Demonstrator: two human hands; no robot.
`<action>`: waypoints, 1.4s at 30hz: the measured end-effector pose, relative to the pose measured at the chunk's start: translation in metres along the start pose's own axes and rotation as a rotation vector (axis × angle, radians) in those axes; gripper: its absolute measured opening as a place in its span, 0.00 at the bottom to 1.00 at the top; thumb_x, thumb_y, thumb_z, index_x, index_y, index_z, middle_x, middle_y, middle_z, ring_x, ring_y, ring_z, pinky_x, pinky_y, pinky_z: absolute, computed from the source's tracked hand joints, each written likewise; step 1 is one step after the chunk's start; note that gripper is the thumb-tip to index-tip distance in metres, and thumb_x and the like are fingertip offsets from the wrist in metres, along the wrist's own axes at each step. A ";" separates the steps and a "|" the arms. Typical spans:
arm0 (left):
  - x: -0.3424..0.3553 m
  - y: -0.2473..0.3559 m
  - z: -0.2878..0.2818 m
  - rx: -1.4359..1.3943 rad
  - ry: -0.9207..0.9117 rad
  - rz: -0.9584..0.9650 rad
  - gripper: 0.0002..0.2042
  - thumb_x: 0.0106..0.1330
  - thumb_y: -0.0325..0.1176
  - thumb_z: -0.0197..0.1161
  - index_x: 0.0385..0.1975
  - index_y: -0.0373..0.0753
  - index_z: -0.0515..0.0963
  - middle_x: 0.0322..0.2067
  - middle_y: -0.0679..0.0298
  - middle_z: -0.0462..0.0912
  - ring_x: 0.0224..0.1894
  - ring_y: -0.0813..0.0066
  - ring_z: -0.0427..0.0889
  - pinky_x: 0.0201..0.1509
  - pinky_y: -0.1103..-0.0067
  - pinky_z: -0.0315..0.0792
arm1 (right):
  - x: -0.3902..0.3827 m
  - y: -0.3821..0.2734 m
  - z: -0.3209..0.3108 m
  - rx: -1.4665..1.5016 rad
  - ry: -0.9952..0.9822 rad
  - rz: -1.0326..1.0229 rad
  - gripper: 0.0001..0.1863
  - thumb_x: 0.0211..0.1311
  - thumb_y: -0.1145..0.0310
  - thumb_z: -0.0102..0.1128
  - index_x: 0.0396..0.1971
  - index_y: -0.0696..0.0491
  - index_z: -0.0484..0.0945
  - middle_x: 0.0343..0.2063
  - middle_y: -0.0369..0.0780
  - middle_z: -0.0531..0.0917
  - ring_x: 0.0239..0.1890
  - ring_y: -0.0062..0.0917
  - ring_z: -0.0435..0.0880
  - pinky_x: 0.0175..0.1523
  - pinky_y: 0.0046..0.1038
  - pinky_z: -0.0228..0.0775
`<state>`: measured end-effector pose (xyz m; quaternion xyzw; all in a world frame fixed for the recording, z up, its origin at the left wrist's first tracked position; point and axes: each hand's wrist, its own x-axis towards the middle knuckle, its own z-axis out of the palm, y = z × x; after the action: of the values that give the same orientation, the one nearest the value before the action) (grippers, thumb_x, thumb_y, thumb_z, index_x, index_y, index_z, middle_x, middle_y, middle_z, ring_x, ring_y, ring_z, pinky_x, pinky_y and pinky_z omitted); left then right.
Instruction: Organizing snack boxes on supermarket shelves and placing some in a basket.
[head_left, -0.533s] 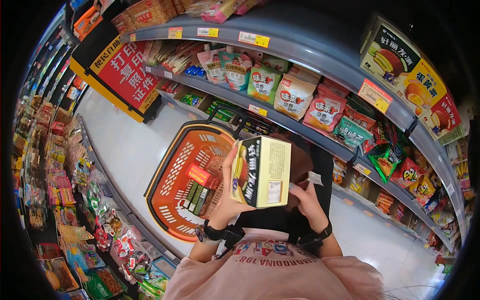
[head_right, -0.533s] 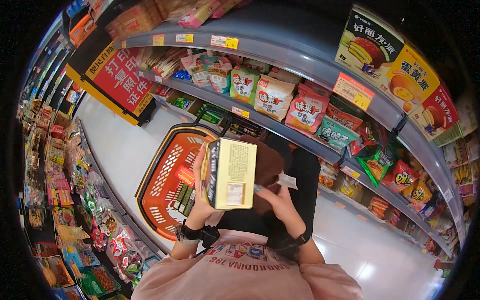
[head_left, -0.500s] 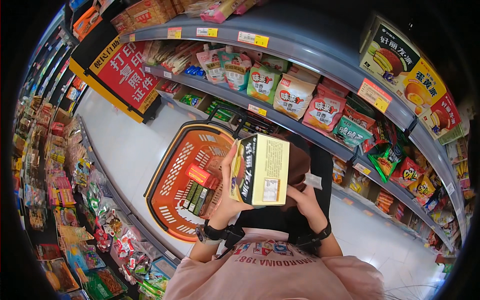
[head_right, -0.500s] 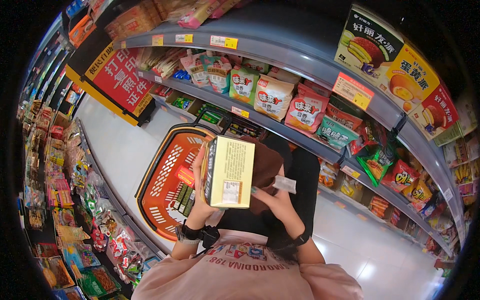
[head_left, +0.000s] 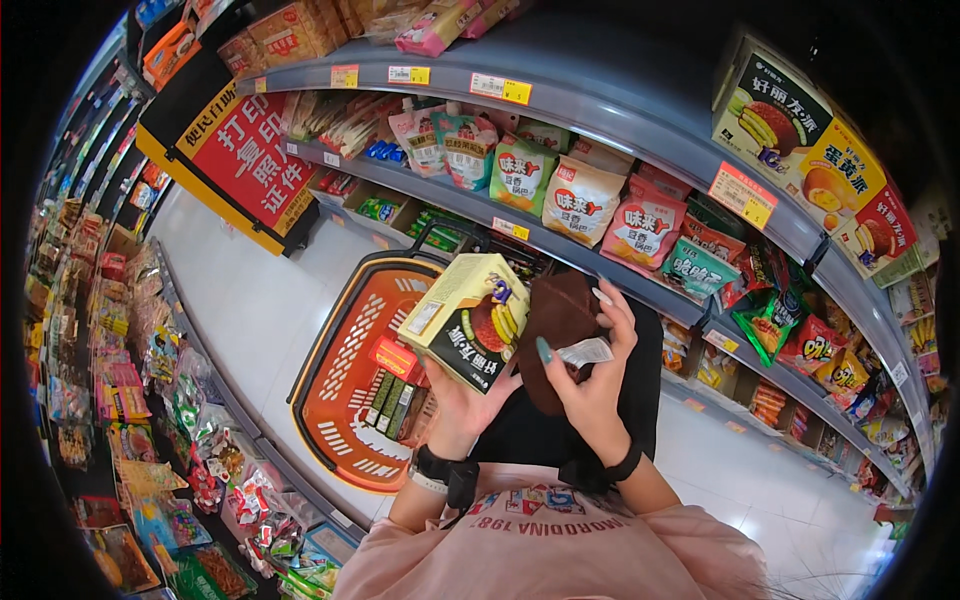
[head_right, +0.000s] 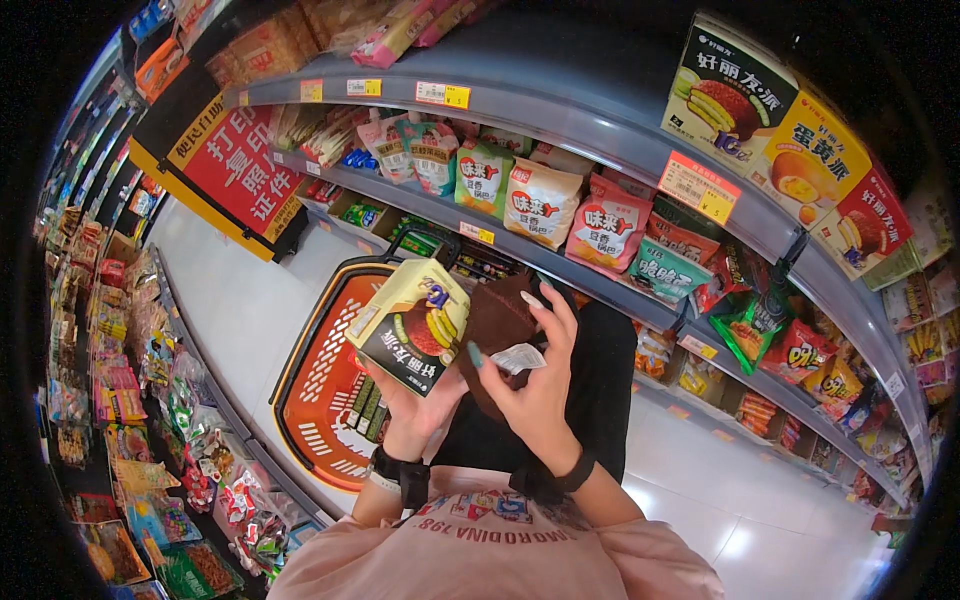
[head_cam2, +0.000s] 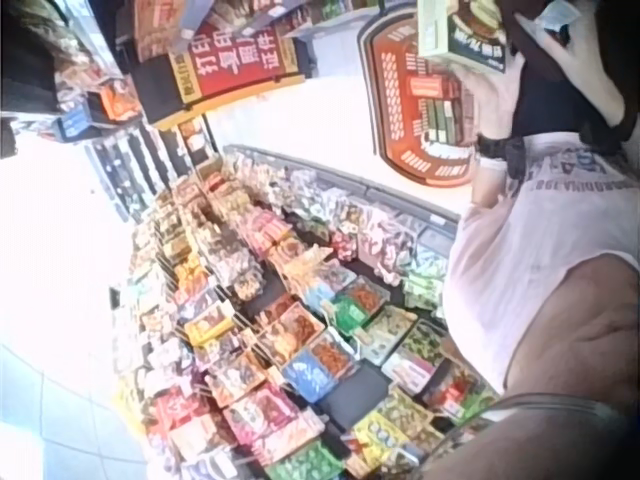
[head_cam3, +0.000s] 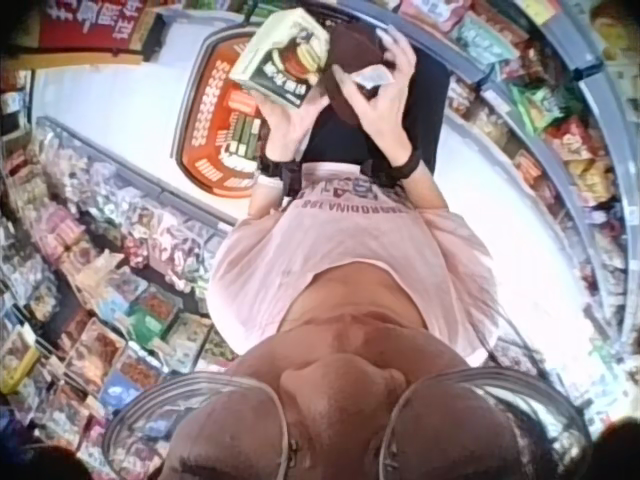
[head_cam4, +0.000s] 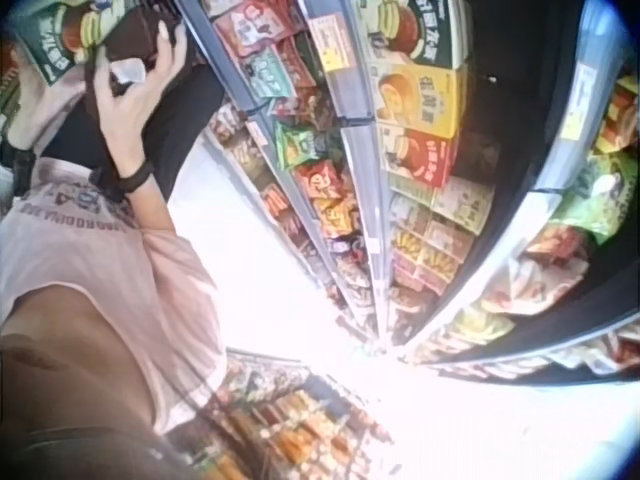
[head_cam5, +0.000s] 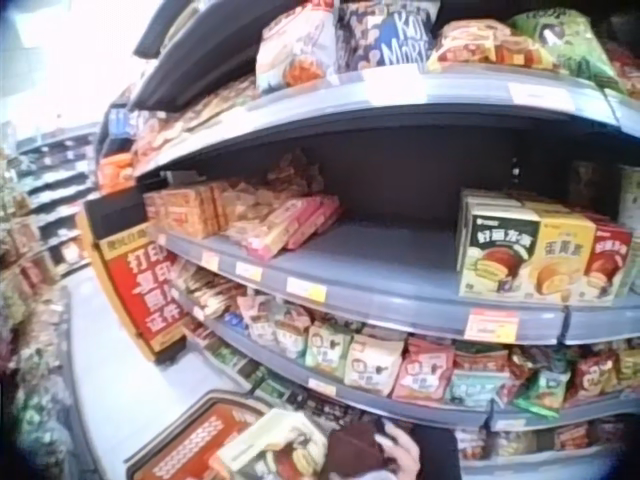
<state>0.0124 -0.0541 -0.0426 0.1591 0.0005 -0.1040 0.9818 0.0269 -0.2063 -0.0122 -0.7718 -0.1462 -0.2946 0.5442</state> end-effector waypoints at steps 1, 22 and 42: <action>0.001 -0.002 0.002 -0.104 -0.019 0.020 0.46 0.44 0.63 0.63 0.62 0.48 0.52 0.61 0.60 0.57 0.62 0.60 0.57 0.59 0.57 0.59 | -0.001 0.001 0.000 0.001 0.003 -0.005 0.37 0.41 0.71 0.68 0.53 0.56 0.58 0.56 0.49 0.59 0.55 0.36 0.65 0.56 0.33 0.60; -0.020 0.050 -0.039 0.573 0.125 -0.063 0.35 0.56 0.46 0.62 0.58 0.34 0.56 0.55 0.60 0.67 0.56 0.72 0.67 0.58 0.75 0.62 | 0.047 0.034 0.008 0.608 -0.829 0.303 0.43 0.41 0.64 0.70 0.59 0.54 0.58 0.57 0.38 0.64 0.57 0.23 0.64 0.57 0.24 0.59; -0.012 0.020 -0.017 0.612 0.212 0.061 0.37 0.42 0.15 0.66 0.53 0.35 0.54 0.52 0.53 0.64 0.51 0.63 0.72 0.53 0.69 0.70 | 0.023 0.016 -0.016 0.919 -0.100 0.406 0.34 0.51 0.70 0.62 0.55 0.55 0.53 0.49 0.37 0.65 0.54 0.18 0.63 0.57 0.21 0.55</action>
<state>0.0053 -0.0281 -0.0523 0.4568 0.0668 -0.0528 0.8855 0.0495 -0.2294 -0.0064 -0.4787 -0.1336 -0.0505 0.8663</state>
